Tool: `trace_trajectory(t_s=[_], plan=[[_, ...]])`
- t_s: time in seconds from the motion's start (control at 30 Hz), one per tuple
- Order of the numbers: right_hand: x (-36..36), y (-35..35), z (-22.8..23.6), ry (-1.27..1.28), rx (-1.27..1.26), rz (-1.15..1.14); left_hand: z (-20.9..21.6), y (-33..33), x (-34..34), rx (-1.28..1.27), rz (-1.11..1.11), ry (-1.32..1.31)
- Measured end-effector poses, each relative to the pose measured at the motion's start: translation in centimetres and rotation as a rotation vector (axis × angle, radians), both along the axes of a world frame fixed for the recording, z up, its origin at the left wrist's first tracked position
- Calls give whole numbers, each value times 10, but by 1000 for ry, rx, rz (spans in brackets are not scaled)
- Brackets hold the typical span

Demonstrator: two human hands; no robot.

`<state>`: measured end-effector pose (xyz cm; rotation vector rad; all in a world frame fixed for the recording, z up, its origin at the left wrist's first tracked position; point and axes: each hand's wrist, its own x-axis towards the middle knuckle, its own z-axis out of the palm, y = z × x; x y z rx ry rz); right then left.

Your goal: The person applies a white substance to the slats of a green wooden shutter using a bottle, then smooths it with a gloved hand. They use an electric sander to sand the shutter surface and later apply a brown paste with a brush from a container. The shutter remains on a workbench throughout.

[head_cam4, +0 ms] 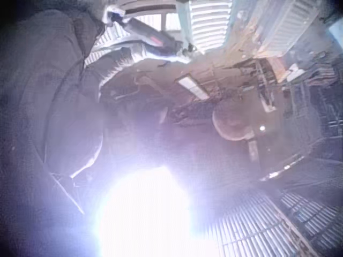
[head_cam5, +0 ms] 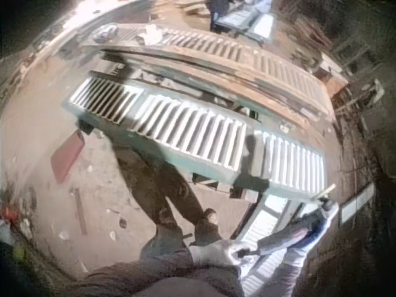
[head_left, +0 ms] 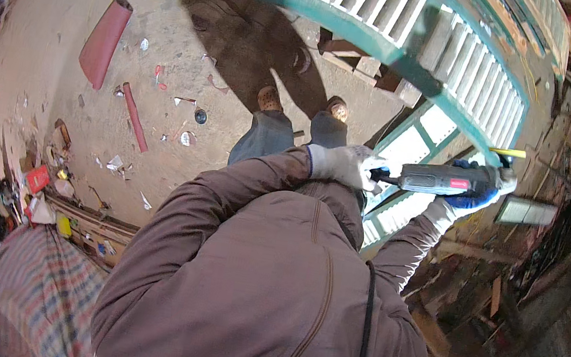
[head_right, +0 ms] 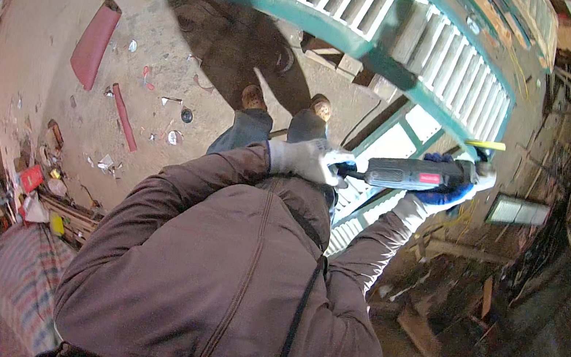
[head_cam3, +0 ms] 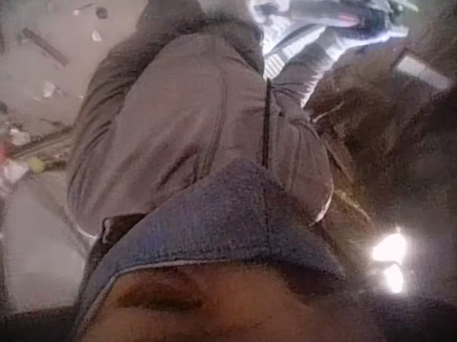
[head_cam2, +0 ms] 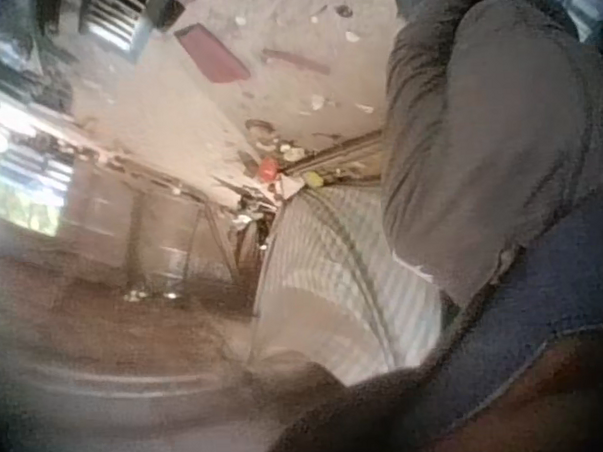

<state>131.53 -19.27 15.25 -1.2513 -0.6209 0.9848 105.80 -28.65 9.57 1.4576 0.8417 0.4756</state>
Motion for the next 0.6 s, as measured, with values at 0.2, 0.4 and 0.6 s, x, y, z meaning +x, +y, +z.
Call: trace_trajectory(t_s=[0.2,0.4,0.6], plan=[[17,-120,5,-170,142,-279,-27,-33,-24,603,-243,221],[33,-193,-9,-853,-80,-708,-71,-65,-12,305,-321,336],[97,-212,-144,-327,-77,-1174,-72,-71,-42,-10,-406,448]])
